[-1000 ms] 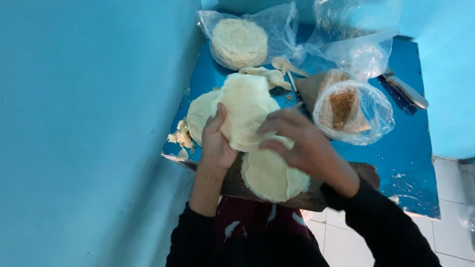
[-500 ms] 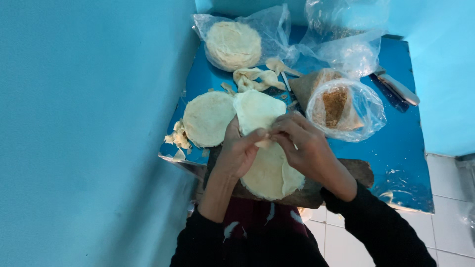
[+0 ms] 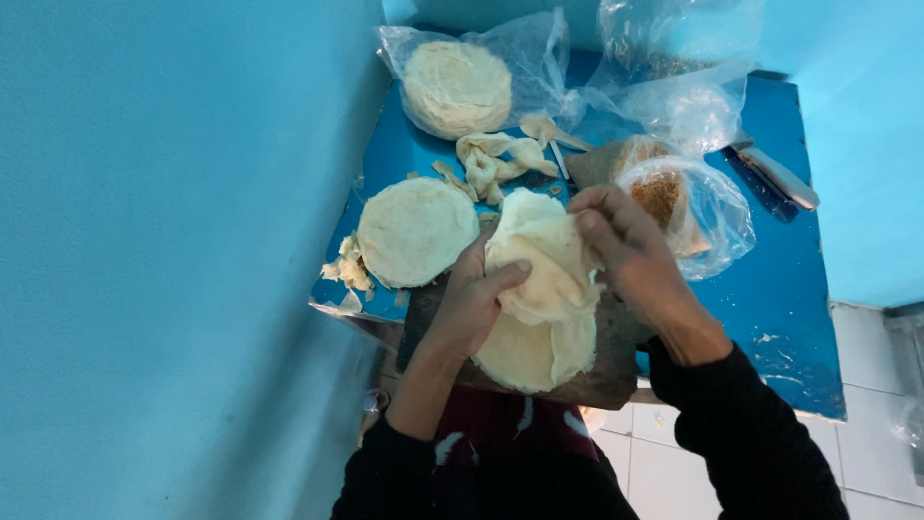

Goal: The person sits at a small blue table and stretches thin dough rounds by hand, pulling and draping each piece over their hands to enlarge it, then lays it flat on a wooden board and presses the edges. Several finished dough rounds accumulate on the table next to a plastic bag of brown filling and scraps of torn dough.

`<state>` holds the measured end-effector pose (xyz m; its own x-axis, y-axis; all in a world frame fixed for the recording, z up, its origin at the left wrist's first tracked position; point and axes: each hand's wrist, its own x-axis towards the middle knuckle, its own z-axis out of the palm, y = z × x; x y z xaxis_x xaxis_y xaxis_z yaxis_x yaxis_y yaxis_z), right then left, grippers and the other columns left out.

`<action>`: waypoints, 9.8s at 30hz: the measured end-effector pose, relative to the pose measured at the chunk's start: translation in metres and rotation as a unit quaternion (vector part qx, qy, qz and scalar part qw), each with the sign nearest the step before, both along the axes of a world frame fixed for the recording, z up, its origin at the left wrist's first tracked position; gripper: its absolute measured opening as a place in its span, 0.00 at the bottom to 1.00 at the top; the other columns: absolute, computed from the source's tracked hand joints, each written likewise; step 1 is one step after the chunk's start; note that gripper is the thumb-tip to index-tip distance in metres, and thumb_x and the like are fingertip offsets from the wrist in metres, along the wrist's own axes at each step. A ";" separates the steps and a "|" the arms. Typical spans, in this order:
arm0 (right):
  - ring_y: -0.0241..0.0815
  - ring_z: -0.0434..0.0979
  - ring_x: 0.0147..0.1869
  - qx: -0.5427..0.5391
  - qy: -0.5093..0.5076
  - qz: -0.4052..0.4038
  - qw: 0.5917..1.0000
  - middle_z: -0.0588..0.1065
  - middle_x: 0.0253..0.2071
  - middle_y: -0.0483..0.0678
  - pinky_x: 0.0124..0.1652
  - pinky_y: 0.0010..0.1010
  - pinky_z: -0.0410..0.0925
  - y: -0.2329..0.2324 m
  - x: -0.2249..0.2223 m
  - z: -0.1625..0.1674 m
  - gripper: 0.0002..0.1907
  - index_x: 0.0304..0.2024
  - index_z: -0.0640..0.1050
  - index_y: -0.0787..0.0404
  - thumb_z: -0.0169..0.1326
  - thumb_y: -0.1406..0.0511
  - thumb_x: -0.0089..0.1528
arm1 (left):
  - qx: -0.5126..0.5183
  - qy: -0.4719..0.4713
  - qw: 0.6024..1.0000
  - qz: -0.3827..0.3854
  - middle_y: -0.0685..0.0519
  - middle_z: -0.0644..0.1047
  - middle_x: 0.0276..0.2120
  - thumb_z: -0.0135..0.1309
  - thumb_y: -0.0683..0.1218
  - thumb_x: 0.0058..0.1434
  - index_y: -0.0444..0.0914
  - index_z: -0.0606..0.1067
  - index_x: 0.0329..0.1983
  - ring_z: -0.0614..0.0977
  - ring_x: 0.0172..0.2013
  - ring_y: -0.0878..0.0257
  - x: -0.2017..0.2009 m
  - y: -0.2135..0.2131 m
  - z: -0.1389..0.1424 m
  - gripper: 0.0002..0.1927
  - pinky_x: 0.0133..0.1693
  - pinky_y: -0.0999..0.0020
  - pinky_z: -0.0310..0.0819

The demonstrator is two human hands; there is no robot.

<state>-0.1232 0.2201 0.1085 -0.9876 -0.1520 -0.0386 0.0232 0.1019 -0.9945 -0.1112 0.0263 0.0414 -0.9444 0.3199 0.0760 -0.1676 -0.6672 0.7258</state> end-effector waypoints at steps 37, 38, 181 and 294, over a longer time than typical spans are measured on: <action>0.31 0.71 0.29 0.197 -0.041 -0.010 0.980 0.74 0.27 0.40 0.25 0.28 0.64 0.015 0.034 0.011 0.13 0.41 0.80 0.56 0.54 0.55 0.64 | -0.082 -0.004 0.927 0.365 0.45 0.78 0.43 0.45 0.42 0.60 0.30 0.72 0.51 0.79 0.43 0.59 0.045 -0.116 0.032 0.18 0.47 0.66 0.76; 0.30 0.71 0.30 0.191 -0.029 0.040 0.980 0.73 0.28 0.41 0.27 0.27 0.65 0.006 0.027 -0.001 0.15 0.40 0.79 0.60 0.54 0.55 0.66 | -0.078 -0.001 0.929 0.361 0.44 0.78 0.43 0.45 0.41 0.59 0.30 0.72 0.52 0.79 0.43 0.59 0.044 -0.115 0.030 0.18 0.48 0.65 0.76; 0.36 0.76 0.44 0.202 0.205 -0.026 0.957 0.75 0.40 0.48 0.43 0.27 0.69 -0.011 0.073 0.001 0.07 0.43 0.75 0.64 0.57 0.74 0.62 | -0.043 0.117 0.991 0.058 0.40 0.58 0.75 0.39 0.27 0.65 0.36 0.41 0.80 0.66 0.71 0.56 0.061 0.030 0.018 0.42 0.69 0.61 0.60; 0.59 0.78 0.45 0.326 0.275 0.149 0.892 0.77 0.45 0.50 0.41 0.46 0.70 -0.047 0.028 -0.032 0.09 0.47 0.76 0.60 0.54 0.67 0.65 | 0.116 -0.087 0.919 0.366 0.48 0.76 0.47 0.42 0.42 0.65 0.37 0.71 0.55 0.79 0.47 0.58 0.059 -0.073 0.027 0.16 0.49 0.61 0.77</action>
<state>-0.0956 0.1730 0.0766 -0.8044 -0.5328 0.2627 -0.5740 0.5832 -0.5748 -0.0518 -0.0463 0.0681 -0.9050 -0.4110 -0.1101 0.2873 -0.7811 0.5544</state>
